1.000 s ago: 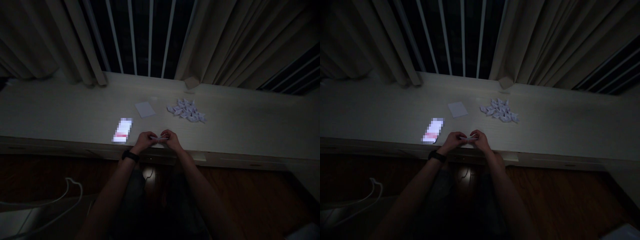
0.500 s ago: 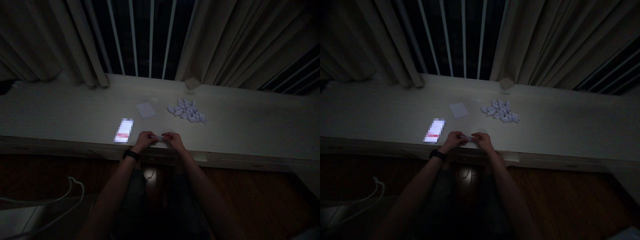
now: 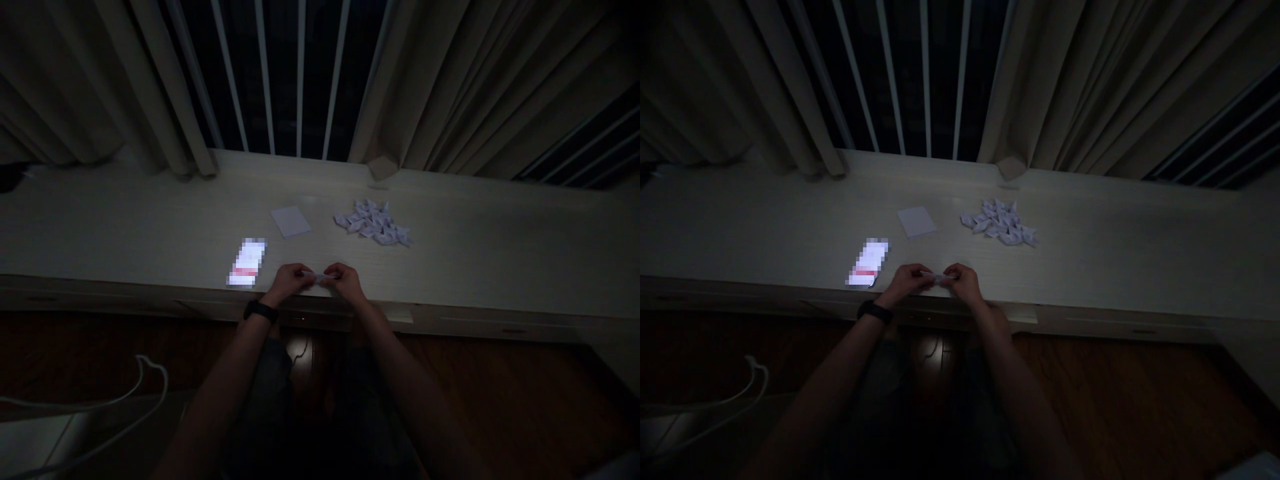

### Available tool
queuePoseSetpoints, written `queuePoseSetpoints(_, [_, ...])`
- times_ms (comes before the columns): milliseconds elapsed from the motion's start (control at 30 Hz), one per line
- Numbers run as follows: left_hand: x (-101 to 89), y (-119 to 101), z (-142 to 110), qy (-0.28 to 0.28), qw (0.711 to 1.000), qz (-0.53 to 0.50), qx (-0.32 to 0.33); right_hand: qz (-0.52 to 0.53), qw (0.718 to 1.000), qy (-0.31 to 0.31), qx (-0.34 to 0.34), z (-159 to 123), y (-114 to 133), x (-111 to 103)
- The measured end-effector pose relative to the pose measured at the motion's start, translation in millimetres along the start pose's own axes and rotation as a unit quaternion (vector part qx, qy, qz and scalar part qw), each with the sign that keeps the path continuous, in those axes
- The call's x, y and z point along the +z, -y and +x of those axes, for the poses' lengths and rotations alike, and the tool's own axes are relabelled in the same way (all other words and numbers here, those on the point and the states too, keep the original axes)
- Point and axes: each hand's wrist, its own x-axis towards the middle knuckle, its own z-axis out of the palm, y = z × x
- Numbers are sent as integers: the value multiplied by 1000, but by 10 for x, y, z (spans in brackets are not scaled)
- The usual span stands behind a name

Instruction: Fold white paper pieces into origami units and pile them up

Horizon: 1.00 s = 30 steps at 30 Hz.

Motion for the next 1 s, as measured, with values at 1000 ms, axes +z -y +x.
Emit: queuePoseSetpoints(1000, [21, 10, -20, -8, 997, 80, 8, -65, 996, 16, -52, -34, 62, 12])
